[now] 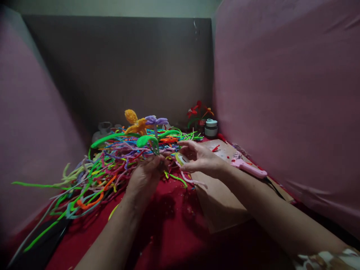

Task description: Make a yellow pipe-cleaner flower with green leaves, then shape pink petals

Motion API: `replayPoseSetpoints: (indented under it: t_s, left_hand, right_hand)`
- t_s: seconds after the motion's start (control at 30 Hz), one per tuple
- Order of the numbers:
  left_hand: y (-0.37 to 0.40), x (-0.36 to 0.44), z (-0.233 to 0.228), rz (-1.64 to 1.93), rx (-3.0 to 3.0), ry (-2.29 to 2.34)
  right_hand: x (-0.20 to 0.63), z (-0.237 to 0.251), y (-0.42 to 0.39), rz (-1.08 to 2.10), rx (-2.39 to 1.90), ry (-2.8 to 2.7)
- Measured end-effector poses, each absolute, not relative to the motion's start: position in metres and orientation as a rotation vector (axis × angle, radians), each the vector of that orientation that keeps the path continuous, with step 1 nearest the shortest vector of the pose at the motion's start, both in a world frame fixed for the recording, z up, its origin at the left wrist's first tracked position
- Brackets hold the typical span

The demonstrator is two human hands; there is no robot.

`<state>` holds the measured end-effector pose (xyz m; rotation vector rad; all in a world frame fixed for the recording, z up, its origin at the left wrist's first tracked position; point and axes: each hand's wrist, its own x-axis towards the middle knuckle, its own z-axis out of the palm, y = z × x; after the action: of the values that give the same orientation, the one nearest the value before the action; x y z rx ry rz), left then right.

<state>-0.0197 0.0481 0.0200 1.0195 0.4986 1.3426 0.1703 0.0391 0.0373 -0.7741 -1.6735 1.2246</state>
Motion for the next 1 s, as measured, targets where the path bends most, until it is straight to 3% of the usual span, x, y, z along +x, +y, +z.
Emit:
replayPoseSetpoints:
  t_s: [0.47,1.0]
  left_hand:
    - [0.048,-0.022,0.020,1.282,1.106,0.526]
    - [0.046,-0.017,0.017,1.320,1.122,0.574]
  right_hand:
    - [0.153,0.025,0.057,1.485,-0.485,-1.565]
    - [0.165,0.027,0.052,1.424,-0.675,-1.674]
